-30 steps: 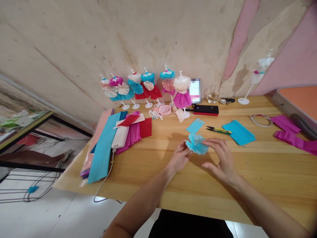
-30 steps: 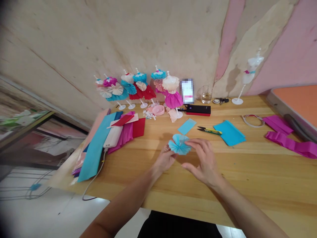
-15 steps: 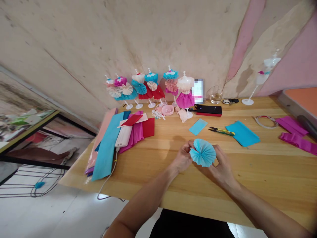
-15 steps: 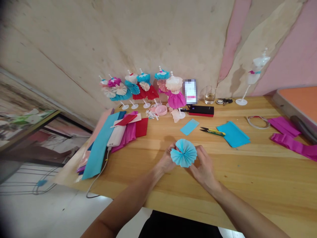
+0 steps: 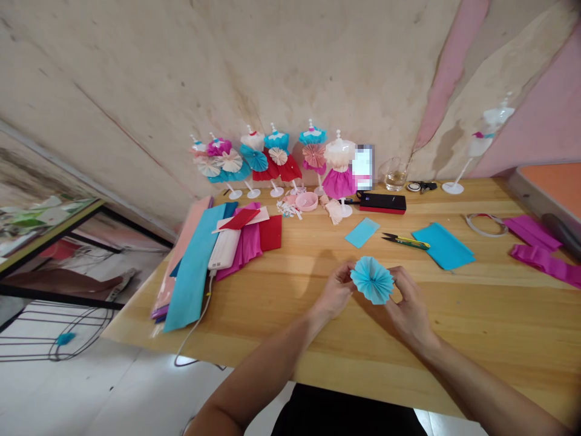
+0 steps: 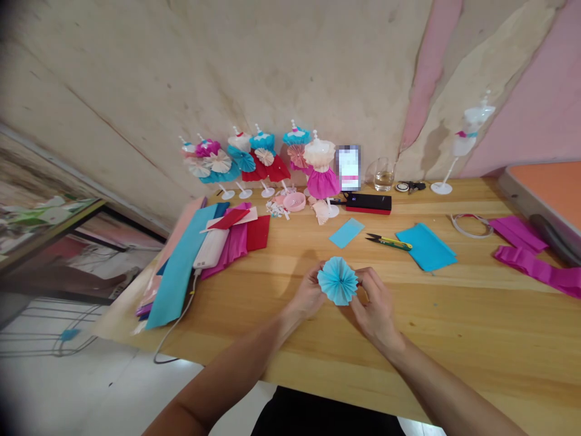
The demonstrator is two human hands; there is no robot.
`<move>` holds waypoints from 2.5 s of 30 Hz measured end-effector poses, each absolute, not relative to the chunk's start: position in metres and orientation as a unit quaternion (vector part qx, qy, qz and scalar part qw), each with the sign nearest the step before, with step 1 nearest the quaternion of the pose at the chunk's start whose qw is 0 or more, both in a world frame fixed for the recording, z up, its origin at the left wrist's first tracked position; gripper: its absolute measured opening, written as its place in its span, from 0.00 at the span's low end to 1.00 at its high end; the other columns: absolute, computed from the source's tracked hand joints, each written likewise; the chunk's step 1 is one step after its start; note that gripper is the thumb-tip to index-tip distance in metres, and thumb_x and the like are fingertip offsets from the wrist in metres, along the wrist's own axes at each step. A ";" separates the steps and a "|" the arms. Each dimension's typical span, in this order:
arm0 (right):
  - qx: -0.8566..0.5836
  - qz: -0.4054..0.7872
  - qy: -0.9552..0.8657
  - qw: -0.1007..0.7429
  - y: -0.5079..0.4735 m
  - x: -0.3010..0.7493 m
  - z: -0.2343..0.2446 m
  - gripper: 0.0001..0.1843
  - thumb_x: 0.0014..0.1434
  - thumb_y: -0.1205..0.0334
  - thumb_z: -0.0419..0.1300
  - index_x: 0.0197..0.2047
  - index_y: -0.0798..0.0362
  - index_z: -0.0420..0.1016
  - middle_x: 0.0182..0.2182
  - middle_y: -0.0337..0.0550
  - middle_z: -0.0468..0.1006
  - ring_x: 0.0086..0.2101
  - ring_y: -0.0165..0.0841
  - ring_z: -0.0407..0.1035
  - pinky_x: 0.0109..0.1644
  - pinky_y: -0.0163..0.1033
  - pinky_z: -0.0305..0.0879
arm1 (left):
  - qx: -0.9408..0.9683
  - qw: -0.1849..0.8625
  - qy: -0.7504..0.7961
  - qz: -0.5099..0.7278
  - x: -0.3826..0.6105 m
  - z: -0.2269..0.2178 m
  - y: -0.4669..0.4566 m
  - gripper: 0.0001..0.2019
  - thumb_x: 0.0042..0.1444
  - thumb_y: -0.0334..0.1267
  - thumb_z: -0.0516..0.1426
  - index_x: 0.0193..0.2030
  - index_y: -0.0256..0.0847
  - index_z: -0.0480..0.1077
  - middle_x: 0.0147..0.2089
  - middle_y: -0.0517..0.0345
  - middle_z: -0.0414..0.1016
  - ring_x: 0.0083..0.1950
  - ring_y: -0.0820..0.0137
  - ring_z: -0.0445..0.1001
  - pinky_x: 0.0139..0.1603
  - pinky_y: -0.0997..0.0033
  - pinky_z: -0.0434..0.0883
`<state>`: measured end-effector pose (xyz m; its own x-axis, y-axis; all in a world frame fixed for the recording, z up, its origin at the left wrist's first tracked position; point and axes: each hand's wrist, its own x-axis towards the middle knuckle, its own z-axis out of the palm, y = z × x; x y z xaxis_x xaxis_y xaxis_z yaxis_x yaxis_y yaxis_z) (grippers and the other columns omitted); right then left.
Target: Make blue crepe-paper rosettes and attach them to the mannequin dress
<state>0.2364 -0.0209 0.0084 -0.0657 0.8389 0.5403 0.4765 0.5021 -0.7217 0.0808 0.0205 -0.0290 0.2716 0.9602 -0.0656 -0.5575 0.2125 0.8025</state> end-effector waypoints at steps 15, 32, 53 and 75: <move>-0.463 0.197 -0.703 0.503 -0.019 0.239 0.006 0.04 0.57 0.69 0.57 0.36 0.51 0.68 0.33 0.40 0.70 0.34 0.33 0.66 0.37 0.39 0.62 | 0.364 0.709 0.300 0.525 0.082 -0.025 0.018 0.16 0.36 0.41 0.71 0.28 0.38 0.72 0.32 0.60 0.71 0.36 0.73 0.68 0.42 0.70 0.67; -0.480 0.187 -0.703 0.490 -0.016 0.238 0.002 0.02 0.58 0.66 0.56 0.33 0.50 0.66 0.29 0.39 0.66 0.31 0.34 0.64 0.32 0.40 0.62 | 0.455 0.673 0.284 0.509 0.082 -0.032 0.017 0.14 0.48 0.44 0.66 0.34 0.39 0.68 0.35 0.60 0.67 0.38 0.73 0.66 0.45 0.71 0.65; -0.452 -0.026 -0.803 0.388 -0.007 0.251 0.015 0.10 0.60 0.64 0.61 0.46 0.47 0.72 0.39 0.46 0.72 0.40 0.39 0.68 0.42 0.47 0.65 | 0.631 0.464 0.412 0.465 0.076 -0.011 0.009 0.06 0.62 0.37 0.55 0.43 0.41 0.70 0.42 0.54 0.72 0.45 0.68 0.71 0.50 0.68 0.65; -0.529 0.088 -0.715 0.449 -0.004 0.248 0.004 0.04 0.63 0.60 0.58 0.38 0.51 0.69 0.35 0.42 0.75 0.35 0.32 0.72 0.37 0.36 0.66 | 0.683 0.451 0.390 0.423 0.077 -0.009 0.006 0.08 0.61 0.40 0.56 0.44 0.40 0.70 0.44 0.54 0.74 0.47 0.70 0.74 0.51 0.70 0.68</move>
